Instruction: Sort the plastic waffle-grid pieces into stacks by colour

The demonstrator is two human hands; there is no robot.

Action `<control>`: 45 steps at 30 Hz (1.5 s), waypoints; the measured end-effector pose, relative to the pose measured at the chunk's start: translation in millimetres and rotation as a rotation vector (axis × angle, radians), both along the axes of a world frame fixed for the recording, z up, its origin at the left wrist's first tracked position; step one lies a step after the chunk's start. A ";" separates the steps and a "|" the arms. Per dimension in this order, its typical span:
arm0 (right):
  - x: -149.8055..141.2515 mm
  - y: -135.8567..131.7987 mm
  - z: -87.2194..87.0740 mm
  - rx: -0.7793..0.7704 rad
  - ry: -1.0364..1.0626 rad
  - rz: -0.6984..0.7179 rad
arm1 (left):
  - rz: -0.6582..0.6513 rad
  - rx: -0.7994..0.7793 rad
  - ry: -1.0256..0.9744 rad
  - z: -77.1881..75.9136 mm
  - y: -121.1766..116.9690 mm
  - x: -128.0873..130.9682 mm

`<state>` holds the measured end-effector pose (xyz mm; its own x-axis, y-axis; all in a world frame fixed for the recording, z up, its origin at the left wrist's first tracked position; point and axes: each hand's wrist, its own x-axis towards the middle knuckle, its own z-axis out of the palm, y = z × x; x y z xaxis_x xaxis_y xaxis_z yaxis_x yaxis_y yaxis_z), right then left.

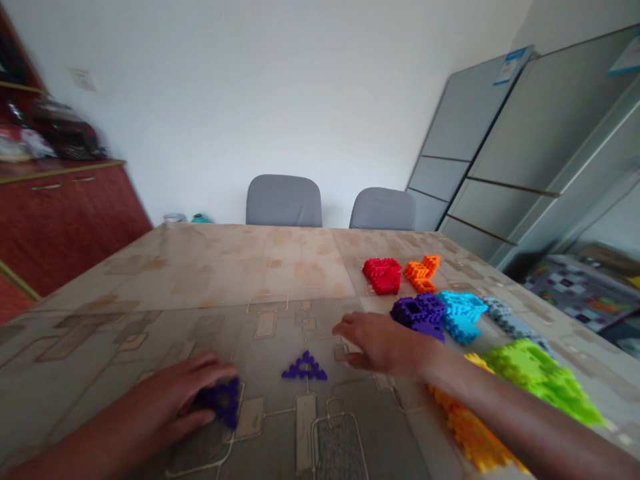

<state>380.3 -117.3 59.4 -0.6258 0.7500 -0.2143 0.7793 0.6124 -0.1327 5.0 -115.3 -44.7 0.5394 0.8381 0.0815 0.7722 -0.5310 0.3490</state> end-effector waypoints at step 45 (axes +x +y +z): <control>-118.1 -2.0 -27.5 0.214 0.186 0.403 | 0.069 -0.456 -0.366 30.6 1.8 11.5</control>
